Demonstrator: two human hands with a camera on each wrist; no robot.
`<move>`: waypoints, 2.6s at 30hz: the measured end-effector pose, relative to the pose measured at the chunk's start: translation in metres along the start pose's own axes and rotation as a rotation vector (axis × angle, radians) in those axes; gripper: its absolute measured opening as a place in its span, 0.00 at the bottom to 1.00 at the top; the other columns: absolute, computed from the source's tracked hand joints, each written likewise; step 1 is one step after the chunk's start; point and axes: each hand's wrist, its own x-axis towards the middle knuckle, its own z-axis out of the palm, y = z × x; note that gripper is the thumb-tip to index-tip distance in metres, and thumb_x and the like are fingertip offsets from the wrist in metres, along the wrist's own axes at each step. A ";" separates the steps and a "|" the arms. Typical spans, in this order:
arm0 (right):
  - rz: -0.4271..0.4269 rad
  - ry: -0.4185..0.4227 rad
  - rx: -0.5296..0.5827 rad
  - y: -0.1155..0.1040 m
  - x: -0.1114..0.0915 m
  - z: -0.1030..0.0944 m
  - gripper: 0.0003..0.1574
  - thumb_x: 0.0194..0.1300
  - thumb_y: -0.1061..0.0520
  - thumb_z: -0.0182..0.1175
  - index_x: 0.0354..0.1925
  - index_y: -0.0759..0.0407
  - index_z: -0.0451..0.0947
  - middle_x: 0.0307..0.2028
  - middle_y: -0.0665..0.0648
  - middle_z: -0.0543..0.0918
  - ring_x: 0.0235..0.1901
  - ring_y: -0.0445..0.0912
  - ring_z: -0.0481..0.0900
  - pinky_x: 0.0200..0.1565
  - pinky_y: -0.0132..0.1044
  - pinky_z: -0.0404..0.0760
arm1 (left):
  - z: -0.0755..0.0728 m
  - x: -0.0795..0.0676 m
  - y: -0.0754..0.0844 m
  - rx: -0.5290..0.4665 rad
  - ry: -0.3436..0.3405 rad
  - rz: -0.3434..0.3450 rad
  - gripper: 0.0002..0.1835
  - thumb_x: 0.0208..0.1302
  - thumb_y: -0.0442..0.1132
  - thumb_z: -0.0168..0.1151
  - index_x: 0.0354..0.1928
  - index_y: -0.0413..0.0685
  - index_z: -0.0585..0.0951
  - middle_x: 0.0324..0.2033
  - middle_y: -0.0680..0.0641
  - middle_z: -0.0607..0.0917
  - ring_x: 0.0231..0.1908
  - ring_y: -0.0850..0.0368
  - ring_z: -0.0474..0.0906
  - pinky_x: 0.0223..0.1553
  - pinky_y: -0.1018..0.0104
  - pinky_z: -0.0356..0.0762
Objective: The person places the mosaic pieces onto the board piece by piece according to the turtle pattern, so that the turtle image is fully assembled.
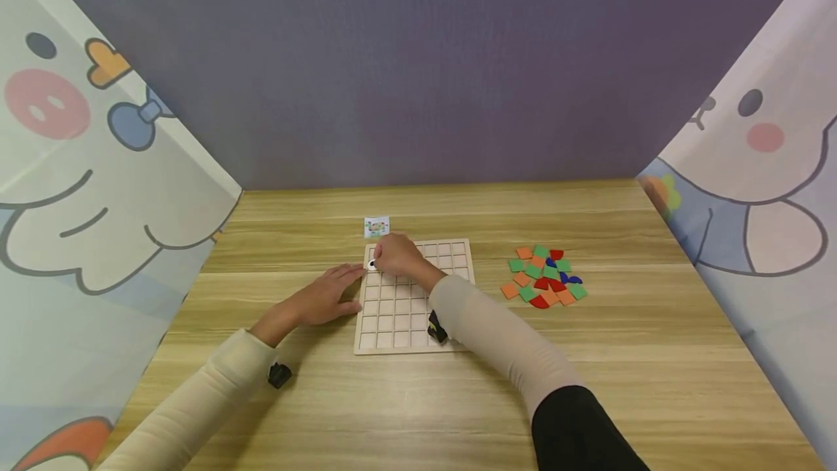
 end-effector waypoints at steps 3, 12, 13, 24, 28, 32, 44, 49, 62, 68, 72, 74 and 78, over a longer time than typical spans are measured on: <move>0.007 -0.001 -0.023 -0.001 0.001 0.001 0.03 0.61 0.58 0.63 0.35 0.52 0.83 0.39 0.49 0.83 0.38 0.45 0.78 0.42 0.38 0.80 | 0.000 0.000 0.000 -0.003 -0.003 -0.005 0.39 0.71 0.50 0.61 0.75 0.38 0.60 0.73 0.37 0.62 0.73 0.34 0.54 0.72 0.41 0.54; 0.004 -0.003 -0.041 -0.002 0.000 0.000 0.06 0.63 0.57 0.62 0.39 0.54 0.83 0.42 0.51 0.84 0.39 0.46 0.78 0.43 0.39 0.80 | -0.001 0.001 -0.001 0.009 -0.004 -0.007 0.39 0.71 0.51 0.60 0.75 0.38 0.60 0.73 0.37 0.62 0.73 0.35 0.54 0.72 0.42 0.55; 0.001 -0.003 -0.040 -0.002 0.000 -0.001 0.06 0.63 0.57 0.62 0.39 0.54 0.83 0.42 0.51 0.84 0.39 0.46 0.78 0.44 0.39 0.80 | -0.001 0.002 -0.001 0.010 -0.004 -0.006 0.39 0.71 0.51 0.61 0.75 0.38 0.60 0.73 0.37 0.62 0.73 0.35 0.54 0.72 0.42 0.55; -0.077 -0.025 0.060 0.002 -0.005 -0.009 0.12 0.66 0.55 0.60 0.46 0.56 0.82 0.43 0.52 0.85 0.41 0.46 0.80 0.45 0.40 0.81 | 0.000 0.001 -0.001 0.016 -0.003 -0.017 0.39 0.70 0.51 0.62 0.75 0.39 0.60 0.73 0.38 0.63 0.72 0.35 0.55 0.72 0.42 0.55; -0.063 -0.017 0.100 0.005 -0.010 -0.017 0.14 0.68 0.54 0.60 0.49 0.56 0.82 0.44 0.53 0.85 0.44 0.47 0.81 0.46 0.41 0.81 | 0.000 0.002 -0.001 0.000 -0.004 -0.030 0.39 0.70 0.50 0.62 0.76 0.41 0.60 0.74 0.39 0.62 0.73 0.35 0.54 0.72 0.42 0.55; -0.052 -0.020 0.132 0.012 -0.015 -0.026 0.15 0.68 0.52 0.60 0.51 0.55 0.82 0.43 0.52 0.84 0.40 0.45 0.81 0.42 0.40 0.82 | 0.000 0.001 0.001 -0.017 -0.005 -0.033 0.39 0.70 0.50 0.61 0.76 0.41 0.59 0.74 0.39 0.61 0.73 0.34 0.54 0.72 0.40 0.55; -0.034 -0.040 0.209 0.035 -0.037 -0.059 0.21 0.70 0.52 0.58 0.57 0.59 0.79 0.42 0.53 0.83 0.37 0.52 0.83 0.37 0.41 0.82 | 0.001 0.001 -0.001 -0.020 -0.006 -0.037 0.40 0.70 0.51 0.61 0.76 0.42 0.59 0.74 0.40 0.60 0.73 0.35 0.53 0.72 0.41 0.54; -0.016 -0.031 0.229 0.047 -0.049 -0.071 0.23 0.70 0.51 0.58 0.58 0.62 0.77 0.43 0.57 0.83 0.38 0.55 0.84 0.35 0.42 0.83 | 0.002 0.001 -0.001 -0.013 -0.008 -0.030 0.40 0.70 0.51 0.61 0.76 0.41 0.59 0.74 0.40 0.61 0.73 0.35 0.53 0.72 0.41 0.54; 0.002 -0.005 0.215 0.085 -0.078 -0.101 0.22 0.71 0.52 0.57 0.58 0.63 0.76 0.43 0.64 0.83 0.39 0.58 0.82 0.34 0.41 0.81 | 0.001 0.001 -0.002 -0.021 -0.005 -0.011 0.39 0.71 0.50 0.61 0.76 0.40 0.59 0.74 0.39 0.61 0.73 0.36 0.54 0.72 0.41 0.54; 0.035 0.019 0.192 0.108 -0.092 -0.116 0.21 0.73 0.53 0.55 0.58 0.63 0.76 0.43 0.64 0.83 0.37 0.58 0.82 0.34 0.43 0.80 | 0.000 0.001 -0.002 -0.023 -0.004 -0.008 0.39 0.71 0.50 0.61 0.76 0.40 0.59 0.74 0.38 0.61 0.73 0.35 0.54 0.72 0.40 0.55; 0.067 0.038 0.149 0.124 -0.100 -0.122 0.21 0.73 0.52 0.55 0.57 0.62 0.77 0.42 0.62 0.82 0.36 0.56 0.80 0.35 0.42 0.79 | 0.000 0.000 -0.003 -0.028 -0.006 -0.013 0.39 0.71 0.50 0.61 0.76 0.41 0.59 0.74 0.39 0.61 0.73 0.34 0.54 0.72 0.40 0.55; 0.076 0.050 0.116 0.131 -0.104 -0.124 0.20 0.73 0.51 0.56 0.56 0.61 0.78 0.42 0.60 0.82 0.36 0.53 0.79 0.35 0.41 0.78 | 0.000 0.000 -0.003 -0.029 -0.006 -0.014 0.39 0.71 0.50 0.61 0.76 0.41 0.59 0.74 0.39 0.61 0.73 0.34 0.53 0.72 0.40 0.54; 0.080 0.060 0.063 0.142 -0.113 -0.129 0.19 0.72 0.52 0.56 0.54 0.62 0.79 0.40 0.59 0.82 0.35 0.50 0.78 0.34 0.40 0.77 | 0.000 0.001 -0.003 -0.032 0.000 -0.013 0.39 0.70 0.50 0.61 0.76 0.40 0.59 0.74 0.39 0.61 0.73 0.34 0.54 0.72 0.40 0.54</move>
